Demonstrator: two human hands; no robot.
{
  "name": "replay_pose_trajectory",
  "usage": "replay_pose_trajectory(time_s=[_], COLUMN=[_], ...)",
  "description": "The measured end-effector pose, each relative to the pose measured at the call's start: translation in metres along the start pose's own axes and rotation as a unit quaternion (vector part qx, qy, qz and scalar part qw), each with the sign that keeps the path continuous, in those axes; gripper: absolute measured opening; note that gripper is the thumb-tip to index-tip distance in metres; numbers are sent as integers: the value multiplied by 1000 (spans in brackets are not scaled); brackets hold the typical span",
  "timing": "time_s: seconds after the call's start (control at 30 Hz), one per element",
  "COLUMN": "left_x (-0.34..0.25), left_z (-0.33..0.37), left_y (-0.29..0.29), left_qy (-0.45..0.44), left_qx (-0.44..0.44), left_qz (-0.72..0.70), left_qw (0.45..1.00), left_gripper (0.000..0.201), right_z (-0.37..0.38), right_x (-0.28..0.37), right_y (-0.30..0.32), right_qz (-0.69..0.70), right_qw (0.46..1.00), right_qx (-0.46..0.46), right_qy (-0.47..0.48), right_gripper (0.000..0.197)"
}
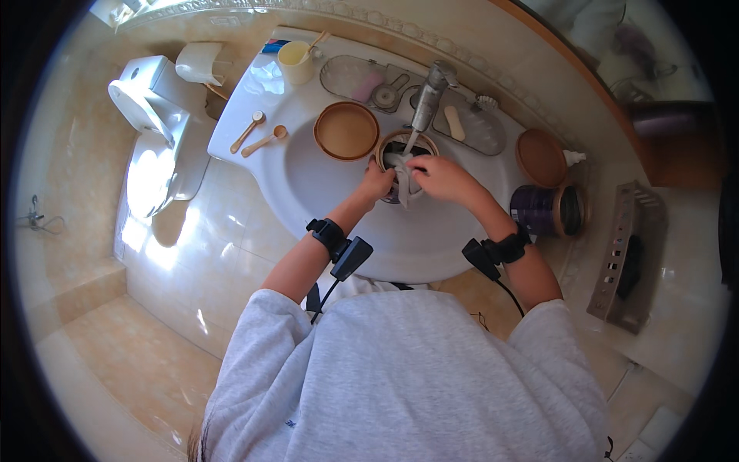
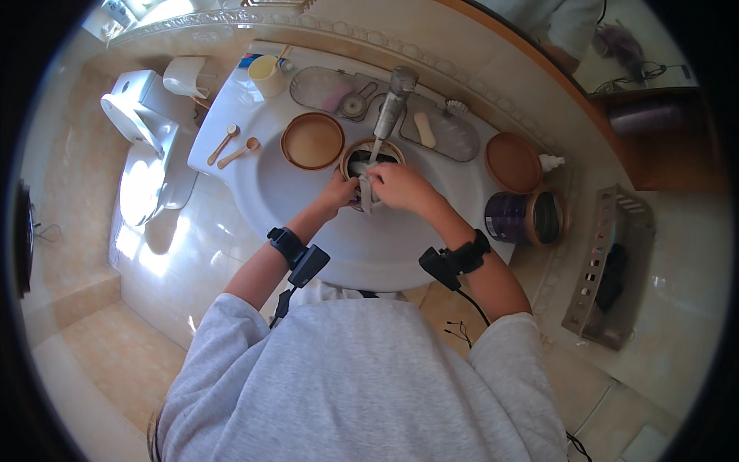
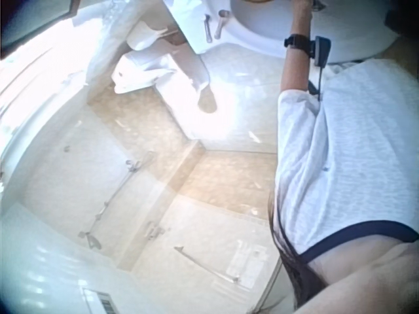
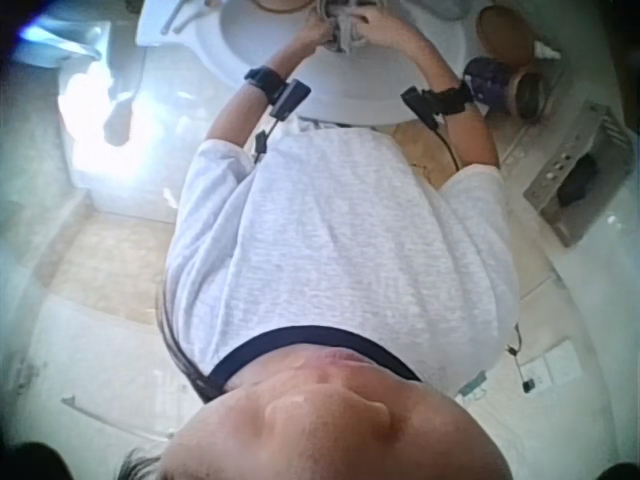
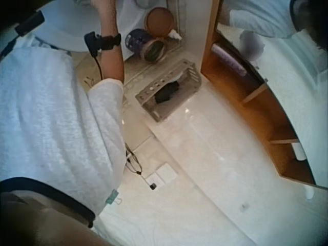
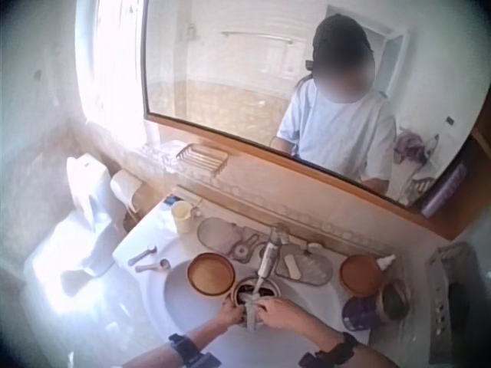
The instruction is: The person wipes down the interior and exterior of several purple and tan canisters using a cloth near a bathroom sink.
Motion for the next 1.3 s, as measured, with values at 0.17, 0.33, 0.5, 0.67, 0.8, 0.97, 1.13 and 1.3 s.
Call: replay_pose_trajectory(time_s=[0.17,0.33,0.5,0.67,0.8,0.97,1.13,1.3], left_x=[4,2,4,5,18,1,-1,6], left_z=[10,2,5,7,20,2,1,5], left_y=[-4,-2,-3,-6,-6,-7,-6,-23], left_qy=[-48,-16,-9,-14,-24,-12,76,148], left_qx=[-42,-15,-39,-56,-77,-64,-3,102], left_qz=[-9,-7,2,11,21,-5,-58,-171], left_qw=[998,1000,999,998,997,998,995,969], left_gripper=[54,46,47,49,49,47,37,32], right_z=[19,0,-1,-8,-7,-6,12,-8], right_x=[-32,-16,-24,-26,-12,17,17,18], right_y=[-29,-1,-2,-20,23,104,101,69], right_qz=[-126,11,1,-106,-17,9,12,-86], right_qw=[981,999,1000,987,978,866,923,906], right_qx=[-71,-35,-26,4,-207,-486,-365,-381], right_qy=[131,19,14,117,19,117,124,163], right_gripper=[29,26,26,26,21,30,41,38])
Point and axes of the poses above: each hand's wrist, its own z-axis towards the middle knuckle, its own y-axis out of the back of the hand, x = y × z, the point moved 6 cm from there along z, towards the middle knuckle, and after that the axes turned 11 degrees about -x, right-handed, at the moved point
